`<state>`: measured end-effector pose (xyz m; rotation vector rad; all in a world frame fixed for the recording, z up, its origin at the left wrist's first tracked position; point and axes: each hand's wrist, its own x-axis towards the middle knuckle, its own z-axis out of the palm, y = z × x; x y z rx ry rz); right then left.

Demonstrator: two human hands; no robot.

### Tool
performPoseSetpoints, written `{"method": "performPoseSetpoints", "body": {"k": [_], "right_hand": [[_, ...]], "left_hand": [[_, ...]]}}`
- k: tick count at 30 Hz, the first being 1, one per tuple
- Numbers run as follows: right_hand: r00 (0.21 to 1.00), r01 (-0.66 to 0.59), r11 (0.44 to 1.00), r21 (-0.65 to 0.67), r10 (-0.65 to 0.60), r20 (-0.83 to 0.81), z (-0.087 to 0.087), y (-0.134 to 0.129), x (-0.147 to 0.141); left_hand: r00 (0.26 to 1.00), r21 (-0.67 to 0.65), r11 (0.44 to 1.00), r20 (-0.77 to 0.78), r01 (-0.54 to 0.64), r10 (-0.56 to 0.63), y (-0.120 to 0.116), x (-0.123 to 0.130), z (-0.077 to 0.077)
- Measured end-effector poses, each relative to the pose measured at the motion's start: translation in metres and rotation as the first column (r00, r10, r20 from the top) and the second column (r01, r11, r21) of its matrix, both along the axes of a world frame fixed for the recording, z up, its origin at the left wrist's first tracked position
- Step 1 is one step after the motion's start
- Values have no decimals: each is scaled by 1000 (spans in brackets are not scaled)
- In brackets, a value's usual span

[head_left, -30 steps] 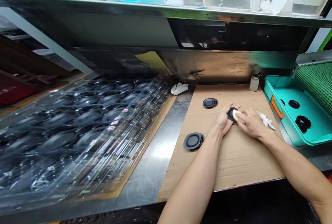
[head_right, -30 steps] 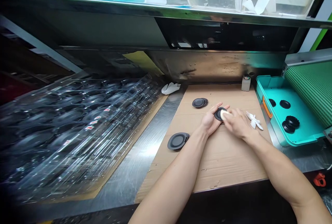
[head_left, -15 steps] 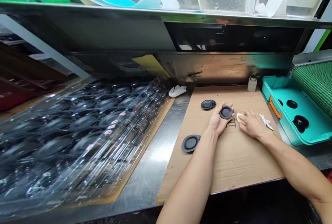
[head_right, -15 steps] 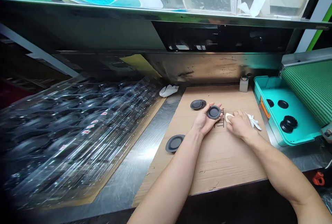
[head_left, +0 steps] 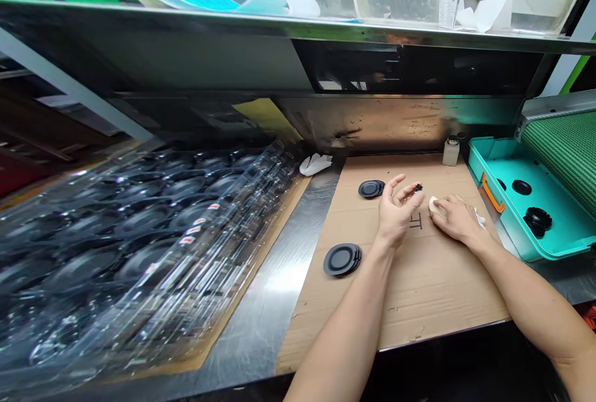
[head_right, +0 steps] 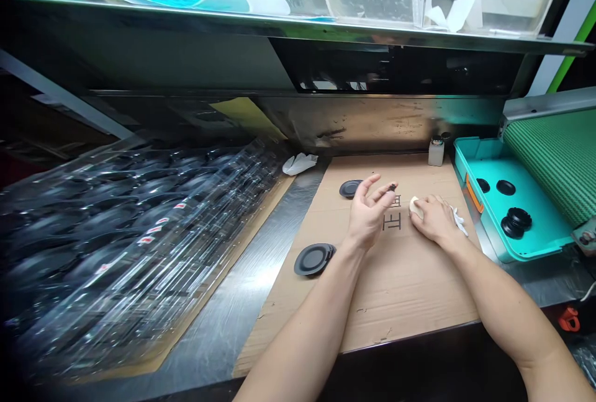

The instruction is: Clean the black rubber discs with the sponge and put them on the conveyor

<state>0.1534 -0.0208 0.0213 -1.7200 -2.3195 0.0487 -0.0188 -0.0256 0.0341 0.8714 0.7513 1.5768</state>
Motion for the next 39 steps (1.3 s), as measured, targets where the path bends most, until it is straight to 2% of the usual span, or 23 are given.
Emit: {"method": "performPoseSetpoints", "body": {"k": [2,4,6,9,12,17,20,23,25,26,29,34,37,39], "right_hand": [[1000,3,1000,-4,-3,-2,0,1,0],[1000,6,1000,-24,-6,1,0,1,0],[1000,11,999,-50,-10,8,1,1,-1],[1000,14,998,-54,-13,11,2,1,-1],[1000,18,999,-33,-18,8,3,0,-1],[1000,10,1000,-21,-10,-2,4,0,0],[1000,9,1000,-19,-9,-13,2,1,0],[1000,11,1000,-7,-11,-10,-1,2,1],[1000,21,1000,-2,-21,-10,-3,3,2],[1000,24,1000,0,-24,-11,-4,4,2],[1000,17,1000,2,-17,-17,-5,5,4],[1000,2,999,36,-2,-17,-8,8,6],[1000,0,999,38,1,-25,-10,9,6],[999,-2,999,35,3,-35,-9,9,6]], "left_hand": [[964,183,976,-214,-118,157,-9,7,2],[879,335,933,-397,-128,263,-14,10,0],[764,456,885,-536,-96,360,-15,11,-4],[599,608,791,-610,-67,519,-12,10,-11],[512,646,760,-630,-72,584,-10,9,-14],[467,588,803,-686,-96,558,-9,9,-15],[407,486,870,-780,-85,475,-2,7,-23],[244,294,952,-920,-84,306,10,1,-36],[131,234,964,-959,-128,250,17,-4,-43],[97,227,962,-965,-150,243,19,-7,-45],[91,195,969,-973,-149,210,18,-14,-45],[85,81,994,-994,75,74,3,-16,-34],[100,47,995,-994,89,38,1,-16,-25],[78,66,995,-995,80,60,8,-25,-17]]}}
